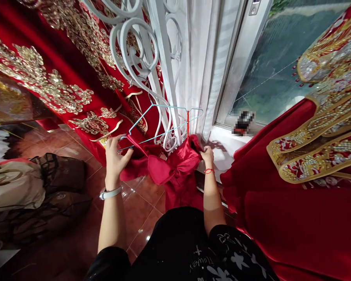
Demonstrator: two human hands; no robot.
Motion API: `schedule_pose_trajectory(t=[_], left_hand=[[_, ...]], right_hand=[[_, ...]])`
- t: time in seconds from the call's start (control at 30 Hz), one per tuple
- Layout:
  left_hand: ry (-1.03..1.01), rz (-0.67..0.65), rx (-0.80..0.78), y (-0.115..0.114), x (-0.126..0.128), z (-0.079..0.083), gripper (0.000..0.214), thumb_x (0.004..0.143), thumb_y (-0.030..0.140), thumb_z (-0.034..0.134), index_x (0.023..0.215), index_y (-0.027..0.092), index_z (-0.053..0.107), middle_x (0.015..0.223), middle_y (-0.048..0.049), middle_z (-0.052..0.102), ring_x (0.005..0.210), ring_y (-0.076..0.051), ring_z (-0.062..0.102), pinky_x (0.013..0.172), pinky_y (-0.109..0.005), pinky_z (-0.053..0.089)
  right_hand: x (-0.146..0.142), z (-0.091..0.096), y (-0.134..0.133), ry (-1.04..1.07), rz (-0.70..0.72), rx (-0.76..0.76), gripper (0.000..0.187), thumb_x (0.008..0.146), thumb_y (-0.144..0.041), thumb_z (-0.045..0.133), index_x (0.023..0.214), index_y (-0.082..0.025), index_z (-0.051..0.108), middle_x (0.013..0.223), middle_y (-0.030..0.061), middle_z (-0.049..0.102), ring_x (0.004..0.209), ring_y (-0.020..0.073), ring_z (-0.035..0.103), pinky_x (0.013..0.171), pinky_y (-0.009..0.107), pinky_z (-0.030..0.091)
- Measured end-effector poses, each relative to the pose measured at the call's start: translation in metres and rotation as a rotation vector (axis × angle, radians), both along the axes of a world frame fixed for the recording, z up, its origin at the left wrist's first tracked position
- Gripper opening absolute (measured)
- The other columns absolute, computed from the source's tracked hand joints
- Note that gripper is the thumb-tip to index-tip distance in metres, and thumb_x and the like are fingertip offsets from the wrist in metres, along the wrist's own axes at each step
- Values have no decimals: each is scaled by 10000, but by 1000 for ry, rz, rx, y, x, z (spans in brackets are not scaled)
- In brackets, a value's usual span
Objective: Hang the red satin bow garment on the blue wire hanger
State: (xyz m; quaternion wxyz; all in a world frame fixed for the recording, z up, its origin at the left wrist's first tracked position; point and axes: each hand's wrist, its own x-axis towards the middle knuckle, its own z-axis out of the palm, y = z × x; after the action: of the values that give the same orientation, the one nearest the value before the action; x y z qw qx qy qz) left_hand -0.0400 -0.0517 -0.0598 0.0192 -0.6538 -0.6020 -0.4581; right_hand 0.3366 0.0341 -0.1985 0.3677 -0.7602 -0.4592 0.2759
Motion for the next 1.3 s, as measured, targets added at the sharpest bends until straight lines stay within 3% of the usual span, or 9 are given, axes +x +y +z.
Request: schedule_pose_trajectory(t=[0.13, 0.23, 0.33, 0.5, 0.63, 0.77, 1.03, 1.2, 1.3], left_hand=[[87, 20, 13, 19, 8, 10, 282, 914, 358, 644, 1151, 216, 698, 1143, -111, 682, 1122, -333, 604, 1112, -541, 419], [41, 97, -23, 34, 12, 6, 233, 974, 406, 609, 1065, 214, 704, 1063, -120, 686, 1052, -345, 602, 1066, -562, 412], [18, 99, -18, 43, 12, -3, 258, 998, 459, 597, 1036, 223, 696, 1050, -120, 686, 1049, -348, 589, 1053, -568, 404], [10, 47, -6, 48, 3, -6, 306, 1000, 519, 597, 1010, 230, 700, 1041, -112, 688, 1039, -342, 592, 1055, -583, 403], [-2, -19, 7, 52, -3, -3, 320, 983, 537, 616, 969, 227, 694, 1030, -102, 702, 1015, -325, 583, 1065, -581, 407], [-23, -68, -9, 57, -6, -1, 276, 971, 496, 625, 932, 234, 702, 982, -68, 692, 971, -287, 573, 1090, -544, 407], [-58, -155, -70, 56, -3, 2, 197, 951, 418, 640, 920, 237, 711, 957, -51, 688, 967, -266, 555, 1077, -506, 427], [-86, -123, -55, 54, 3, -4, 183, 949, 403, 632, 931, 241, 715, 948, -32, 688, 957, -244, 555, 1076, -483, 442], [-88, -93, -40, 54, 5, -6, 201, 955, 425, 635, 938, 244, 720, 955, -37, 691, 971, -254, 562, 1090, -506, 439]], right_hand=[[6, -20, -13, 116, -31, -129, 225, 658, -102, 737, 841, -192, 642, 767, 43, 713, 876, 253, 738, 855, 360, 584], [10, -21, -18, 247, -4, -157, 113, 731, -132, 668, 783, -209, 603, 577, -11, 614, 631, 208, 684, 692, 333, 592], [21, -12, -19, 396, 7, -114, 121, 811, -181, 579, 701, -228, 565, 521, 10, 590, 537, 203, 654, 621, 341, 605], [46, 23, -16, 613, -54, 166, 210, 892, -329, 500, 693, -266, 482, 745, 84, 709, 911, 236, 783, 933, 414, 652], [48, 61, -14, 799, -49, 671, 161, 749, -384, 694, 758, -234, 636, 957, 91, 796, 1129, 262, 770, 1129, 486, 565], [34, 101, -17, 627, -25, 891, 226, 669, -381, 866, 794, -217, 773, 899, 41, 825, 1058, 271, 795, 1105, 483, 582], [10, 170, -22, 315, 278, 854, 230, 758, -440, 864, 776, -215, 819, 776, 31, 813, 799, 226, 796, 810, 371, 671], [6, 183, -23, 73, 383, 789, 76, 787, -274, 777, 840, -230, 809, 899, 42, 821, 904, 244, 774, 944, 423, 629], [2, 179, -26, -63, 447, 797, 177, 783, -188, 694, 935, -238, 770, 1079, 58, 794, 1091, 275, 737, 1114, 531, 533]])
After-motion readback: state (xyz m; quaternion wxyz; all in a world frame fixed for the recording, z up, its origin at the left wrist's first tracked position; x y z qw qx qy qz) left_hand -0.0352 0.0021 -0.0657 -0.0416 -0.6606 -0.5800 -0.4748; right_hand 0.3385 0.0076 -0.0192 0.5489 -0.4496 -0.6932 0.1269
